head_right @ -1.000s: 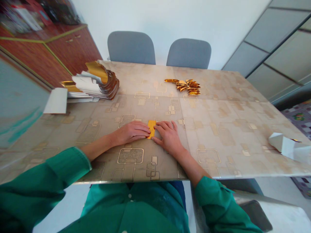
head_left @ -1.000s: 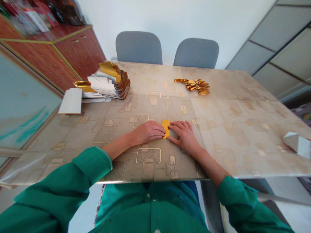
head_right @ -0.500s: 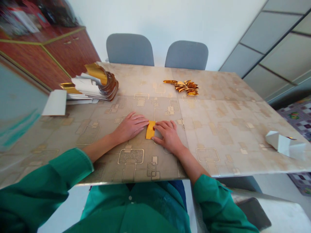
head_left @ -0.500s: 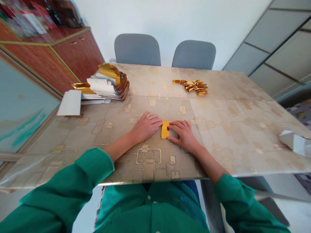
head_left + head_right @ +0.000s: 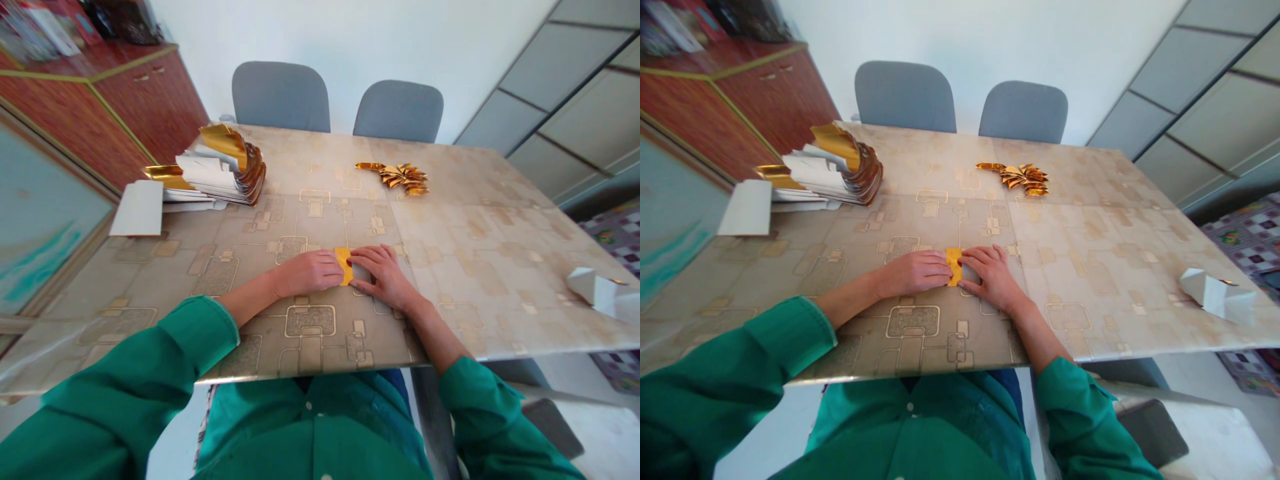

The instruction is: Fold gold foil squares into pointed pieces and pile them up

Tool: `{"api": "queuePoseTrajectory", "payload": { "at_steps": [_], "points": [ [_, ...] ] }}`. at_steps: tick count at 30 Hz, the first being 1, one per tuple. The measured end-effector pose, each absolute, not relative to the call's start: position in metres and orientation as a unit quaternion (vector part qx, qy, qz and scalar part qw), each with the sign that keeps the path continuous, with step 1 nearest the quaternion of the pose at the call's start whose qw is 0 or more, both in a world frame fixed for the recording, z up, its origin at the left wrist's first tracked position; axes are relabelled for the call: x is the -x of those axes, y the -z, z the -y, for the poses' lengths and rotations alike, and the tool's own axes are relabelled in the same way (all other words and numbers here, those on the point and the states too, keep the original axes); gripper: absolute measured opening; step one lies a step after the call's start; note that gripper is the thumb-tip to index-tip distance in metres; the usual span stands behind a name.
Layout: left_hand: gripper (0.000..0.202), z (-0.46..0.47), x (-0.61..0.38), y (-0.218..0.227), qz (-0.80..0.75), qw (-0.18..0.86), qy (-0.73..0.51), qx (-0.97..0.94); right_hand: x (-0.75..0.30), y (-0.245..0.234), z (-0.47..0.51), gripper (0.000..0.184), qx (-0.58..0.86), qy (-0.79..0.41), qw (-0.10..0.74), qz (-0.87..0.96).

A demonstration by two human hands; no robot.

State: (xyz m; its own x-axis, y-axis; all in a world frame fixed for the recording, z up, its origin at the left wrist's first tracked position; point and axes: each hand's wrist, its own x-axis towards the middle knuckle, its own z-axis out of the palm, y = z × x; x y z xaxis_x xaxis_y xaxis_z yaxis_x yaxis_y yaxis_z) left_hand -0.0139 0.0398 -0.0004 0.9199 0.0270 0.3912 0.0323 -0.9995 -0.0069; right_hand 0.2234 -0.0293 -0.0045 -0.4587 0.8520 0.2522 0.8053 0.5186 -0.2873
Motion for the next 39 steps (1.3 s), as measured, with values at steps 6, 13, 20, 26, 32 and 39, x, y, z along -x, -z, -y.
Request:
{"api": "queuePoseTrajectory", "payload": {
  "at_steps": [6, 13, 20, 26, 32, 39],
  "points": [
    [0.027, -0.042, 0.017, -0.007, -0.001, -0.027, 0.184, 0.982, -0.226, 0.005, 0.029, 0.038, 0.481, -0.071, 0.182, 0.855],
    [0.029, -0.045, 0.013, -0.01, -0.028, -0.023, 0.212, 0.977, -0.227, 0.003, 0.026, 0.033, 0.476, -0.071, 0.183, 0.857],
    [0.028, -0.031, 0.009, 0.003, 0.065, -0.013, 0.217, 0.974, -0.211, -0.006, 0.052, 0.021, 0.502, -0.06, 0.198, 0.84],
    [0.024, -0.024, 0.006, 0.007, 0.135, -0.106, 0.231, 0.958, -0.191, -0.004, 0.079, 0.018, 0.563, -0.095, 0.238, 0.786],
    [0.025, -0.025, -0.004, 0.004, 0.213, -0.129, 0.197, 0.948, -0.186, 0.002, 0.075, 0.006, 0.609, -0.096, 0.262, 0.742],
    [0.024, -0.023, -0.01, 0.005, 0.277, -0.107, 0.173, 0.939, -0.182, 0.003, 0.074, 0.012, 0.633, -0.091, 0.274, 0.718]
  ]
}}
